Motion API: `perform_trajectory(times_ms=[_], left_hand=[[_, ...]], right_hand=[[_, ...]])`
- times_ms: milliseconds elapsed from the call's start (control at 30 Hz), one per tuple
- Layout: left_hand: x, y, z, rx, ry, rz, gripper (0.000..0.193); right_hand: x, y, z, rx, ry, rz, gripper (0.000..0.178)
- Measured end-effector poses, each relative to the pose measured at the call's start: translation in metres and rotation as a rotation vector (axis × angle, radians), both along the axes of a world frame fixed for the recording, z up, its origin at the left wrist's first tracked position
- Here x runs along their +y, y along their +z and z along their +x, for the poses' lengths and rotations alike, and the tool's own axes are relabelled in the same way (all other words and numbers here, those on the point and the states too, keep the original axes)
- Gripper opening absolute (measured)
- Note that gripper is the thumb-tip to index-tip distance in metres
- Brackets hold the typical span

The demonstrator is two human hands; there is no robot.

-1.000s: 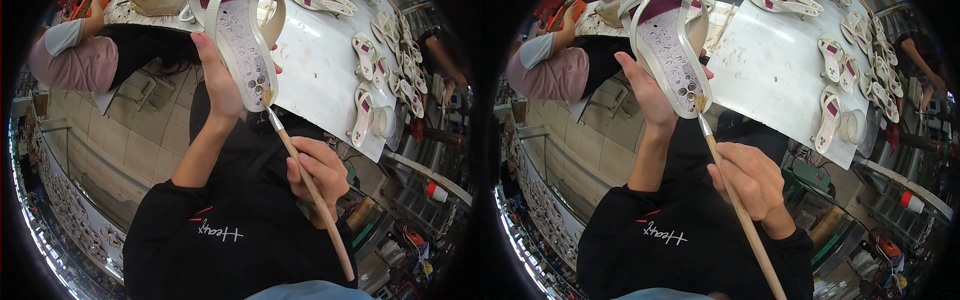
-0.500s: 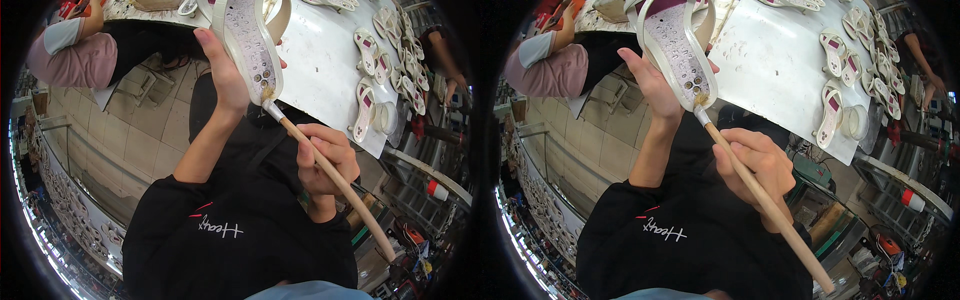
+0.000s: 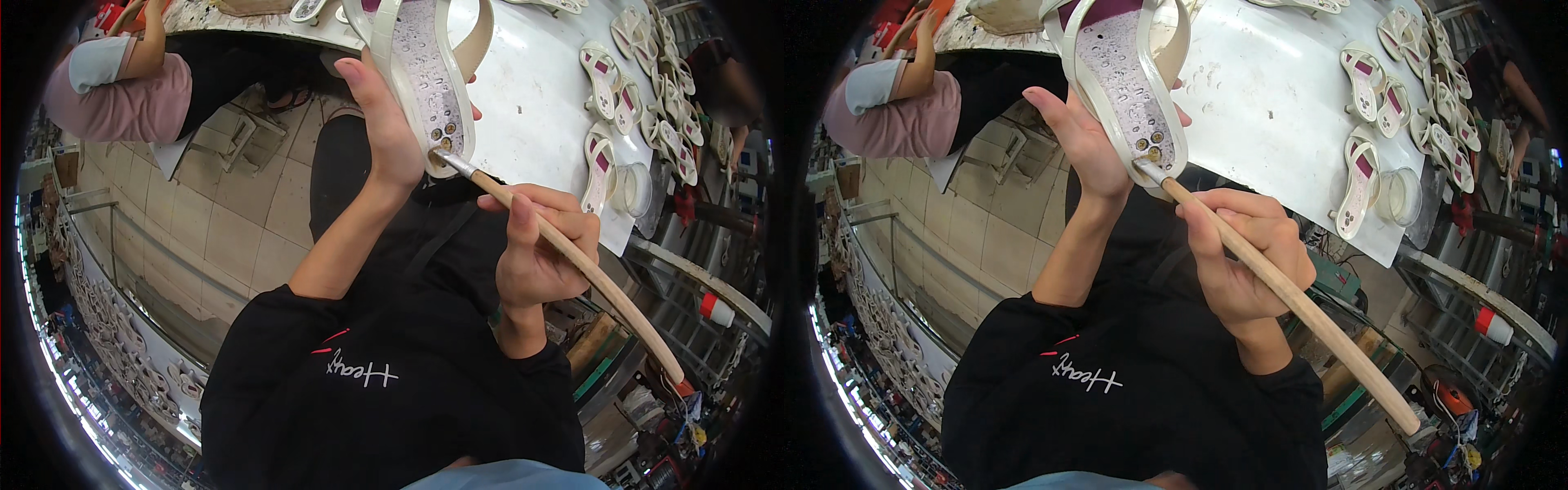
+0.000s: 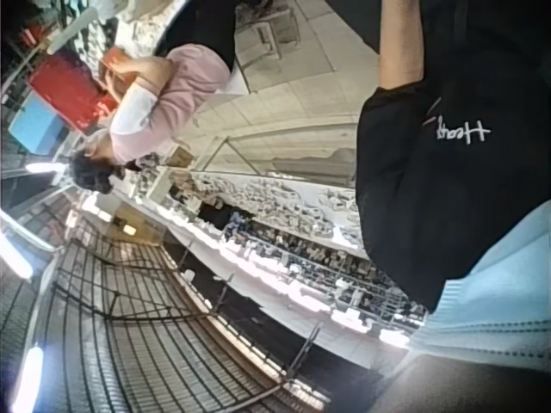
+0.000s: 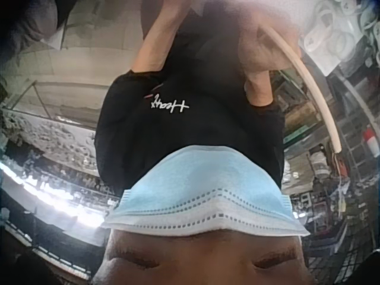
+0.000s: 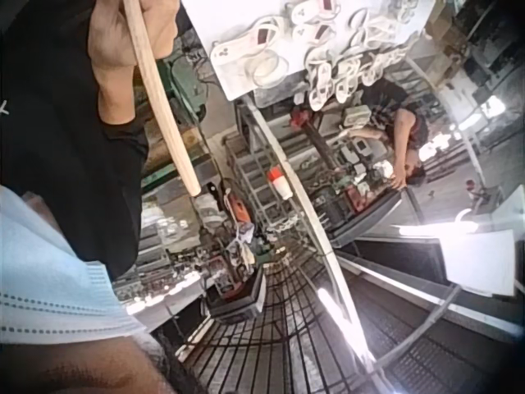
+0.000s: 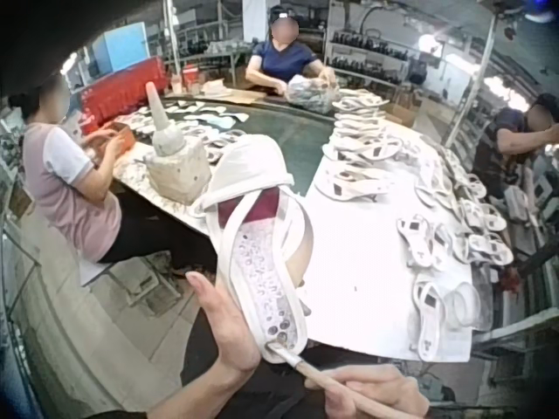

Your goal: Apply glue to the inner soles of white high-heeled shoes using a brush.

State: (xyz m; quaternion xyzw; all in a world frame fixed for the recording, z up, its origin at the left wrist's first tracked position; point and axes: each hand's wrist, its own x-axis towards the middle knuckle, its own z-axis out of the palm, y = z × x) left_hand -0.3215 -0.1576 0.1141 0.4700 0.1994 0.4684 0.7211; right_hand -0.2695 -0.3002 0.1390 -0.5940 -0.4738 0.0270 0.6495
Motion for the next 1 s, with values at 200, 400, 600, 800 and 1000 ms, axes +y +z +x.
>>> perform_trajectory(times_ms=[200,400,600,800,1000], left_hand=[[-0.009,0.003,-0.002,0.033,-0.035,0.007,0.102],[-0.019,-0.003,-0.004,-0.020,-0.155,-0.024,0.091],[-0.031,-0.013,0.002,-0.098,-0.154,-0.066,0.083],[-0.037,-0.003,0.000,-0.040,-0.148,-0.088,0.081],[-0.032,0.013,-0.004,-0.112,-0.283,-0.288,0.086]], right_hand=[[0.004,0.001,-0.001,0.009,-0.061,0.040,0.018],[0.009,0.004,0.001,0.018,-0.148,0.087,0.022],[0.015,0.005,0.004,0.042,-0.161,0.156,0.021],[0.009,0.010,0.013,-0.069,-0.232,0.180,0.025],[-0.004,0.019,0.015,-0.117,-0.150,0.198,0.018]])
